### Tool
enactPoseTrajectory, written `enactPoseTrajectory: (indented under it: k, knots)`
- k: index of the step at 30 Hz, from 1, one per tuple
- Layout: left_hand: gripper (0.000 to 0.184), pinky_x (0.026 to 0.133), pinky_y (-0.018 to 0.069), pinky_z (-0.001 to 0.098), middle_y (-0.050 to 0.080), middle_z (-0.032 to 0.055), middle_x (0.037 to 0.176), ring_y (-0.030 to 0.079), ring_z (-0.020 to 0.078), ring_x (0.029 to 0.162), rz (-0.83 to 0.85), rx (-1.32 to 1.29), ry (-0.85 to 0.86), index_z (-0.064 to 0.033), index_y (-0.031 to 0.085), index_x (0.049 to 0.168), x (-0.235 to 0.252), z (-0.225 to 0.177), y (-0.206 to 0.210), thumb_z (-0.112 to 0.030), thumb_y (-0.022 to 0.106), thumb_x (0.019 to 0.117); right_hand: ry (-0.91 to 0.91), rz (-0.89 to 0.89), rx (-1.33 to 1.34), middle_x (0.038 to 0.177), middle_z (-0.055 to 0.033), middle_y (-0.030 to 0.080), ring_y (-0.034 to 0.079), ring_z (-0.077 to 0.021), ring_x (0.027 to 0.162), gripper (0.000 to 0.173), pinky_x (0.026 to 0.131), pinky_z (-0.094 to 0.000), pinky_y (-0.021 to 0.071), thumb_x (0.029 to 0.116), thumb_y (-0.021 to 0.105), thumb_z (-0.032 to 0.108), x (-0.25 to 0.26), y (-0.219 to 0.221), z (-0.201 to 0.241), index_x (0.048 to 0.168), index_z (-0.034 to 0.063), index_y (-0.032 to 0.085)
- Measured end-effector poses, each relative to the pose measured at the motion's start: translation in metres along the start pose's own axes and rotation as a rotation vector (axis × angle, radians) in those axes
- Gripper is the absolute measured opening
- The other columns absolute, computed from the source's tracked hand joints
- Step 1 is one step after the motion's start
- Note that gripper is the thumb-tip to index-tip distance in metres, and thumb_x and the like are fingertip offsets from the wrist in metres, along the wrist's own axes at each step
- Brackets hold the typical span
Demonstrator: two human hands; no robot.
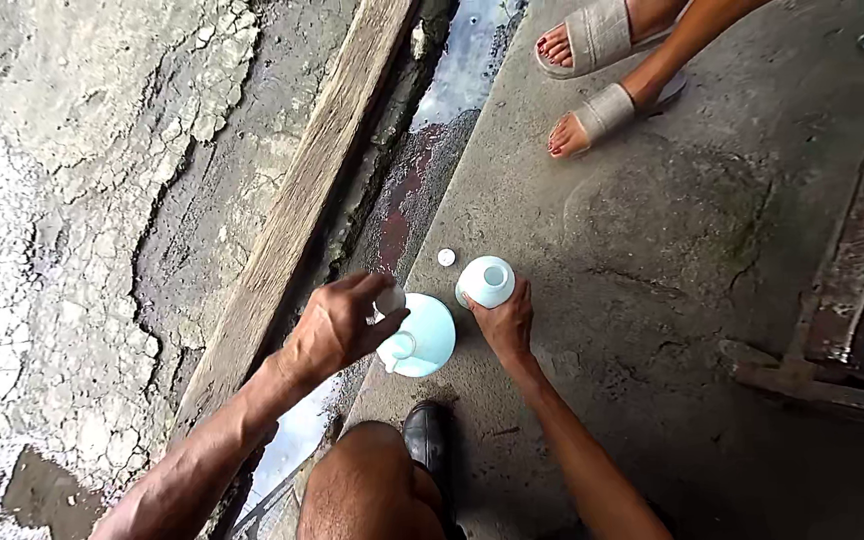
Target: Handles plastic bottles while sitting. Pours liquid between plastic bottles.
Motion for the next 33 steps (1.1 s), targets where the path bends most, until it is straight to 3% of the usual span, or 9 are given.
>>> enactPoseTrajectory:
  k: [2,8,14,16,18,23,26,29,33]
  knots:
    - [0.037,0.070,0.0578,0.0399,0.066,0.0138,0.101,0.065,0.0219,0.078,0.005,-0.091,-0.010,-0.0057,0.070,0.125,0.031,0.022,0.011,-0.021,0.074,0.0909,-0.038,0.018,-0.005,0.121,-0.0314,0.063,0.069,-0.0453,0.102,0.078,0.085,-0.0584,0.0576,0.0724,0.093,0.030,-0.003,0.000,0.003,0.128,-0.0098,0.054]
    - [0.042,0.096,0.0537,0.0562,0.066,0.0227,0.122,0.066,0.0379,0.111,0.190,-0.162,-0.063,-0.0003,0.065,0.124,0.155,0.106,0.166,-0.012,0.077,0.0851,0.022,0.001,-0.016,0.123,-0.0310,0.064,0.068,-0.0430,0.110,0.091,0.094,-0.0550,0.0558,0.0706,0.093,0.042,0.006,-0.004,0.000,0.132,-0.0111,0.052]
    - [0.055,0.099,0.0515,0.0600,0.062,0.0261,0.128,0.063,0.0426,0.117,0.280,-0.168,-0.125,-0.0049,0.061,0.136,0.193,0.149,0.246,-0.005,0.076,0.0833,-0.027,-0.064,-0.004,0.120,-0.0291,0.065,0.070,-0.0388,0.106,0.085,0.091,-0.0503,0.0586,0.0684,0.095,0.035,-0.005,-0.005,0.003,0.126,-0.0126,0.055]
    - [0.050,0.097,0.0534,0.0569,0.063,0.0254,0.130,0.066,0.0396,0.113,0.206,-0.270,-0.130,-0.0027,0.061,0.137,0.178,0.151,0.223,-0.002,0.069,0.0873,-0.001,-0.058,0.002,0.121,-0.0308,0.065,0.069,-0.0405,0.108,0.086,0.093,-0.0511,0.0575,0.0685,0.095,0.035,-0.008,-0.007,0.000,0.128,-0.0131,0.054]
    - [0.030,0.090,0.0583,0.0465,0.069,0.0192,0.118,0.071,0.0289,0.099,0.070,-0.400,-0.109,0.0002,0.067,0.123,0.141,0.152,0.185,-0.005,0.063,0.0941,0.067,-0.031,0.005,0.123,-0.0328,0.063,0.067,-0.0434,0.111,0.090,0.097,-0.0545,0.0551,0.0690,0.094,0.036,-0.005,-0.008,-0.007,0.131,-0.0126,0.052]
    - [0.029,0.071,0.0590,0.0392,0.069,0.0090,0.090,0.067,0.0180,0.075,-0.196,-0.690,-0.301,-0.0026,0.067,0.104,-0.030,0.111,0.097,-0.029,0.056,0.1043,0.043,-0.014,-0.008,0.121,-0.0335,0.064,0.066,-0.0465,0.111,0.098,0.098,-0.0590,0.0526,0.0687,0.094,0.044,-0.003,-0.007,-0.014,0.134,-0.0130,0.048]
    - [0.057,0.081,0.0603,0.0371,0.072,0.0054,0.090,0.070,0.0132,0.086,-0.290,-0.736,-0.212,-0.0023,0.071,0.097,-0.096,0.077,0.099,-0.056,0.051,0.1024,0.029,-0.019,0.000,0.122,-0.0337,0.063,0.066,-0.0470,0.111,0.097,0.096,-0.0599,0.0527,0.0689,0.094,0.043,-0.002,-0.003,-0.010,0.134,-0.0115,0.048]
    - [0.060,0.100,0.0550,0.0376,0.073,0.0103,0.109,0.068,0.0144,0.109,-0.262,-0.730,-0.157,0.0007,0.071,0.109,-0.113,0.038,0.127,-0.057,0.062,0.0976,0.029,-0.003,-0.012,0.122,-0.0322,0.063,0.067,-0.0456,0.109,0.093,0.094,-0.0604,0.0535,0.0701,0.093,0.043,-0.001,-0.001,-0.005,0.133,-0.0100,0.050]
    - [0.042,0.076,0.0580,0.0255,0.070,-0.0022,0.085,0.067,0.0031,0.080,-0.431,-0.825,-0.217,-0.0047,0.066,0.096,-0.108,0.027,0.158,-0.046,0.059,0.1023,-0.003,-0.016,-0.079,0.119,-0.0289,0.065,0.070,-0.0431,0.102,0.089,0.084,-0.0602,0.0564,0.0712,0.091,0.048,-0.007,-0.005,-0.005,0.130,-0.0083,0.053]
Point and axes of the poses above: each hand's wrist, its own x-axis towards the middle knuckle, its own y-axis out of the palm, z = x × y, the point moved 6 cm from there along x, towards the middle knuckle
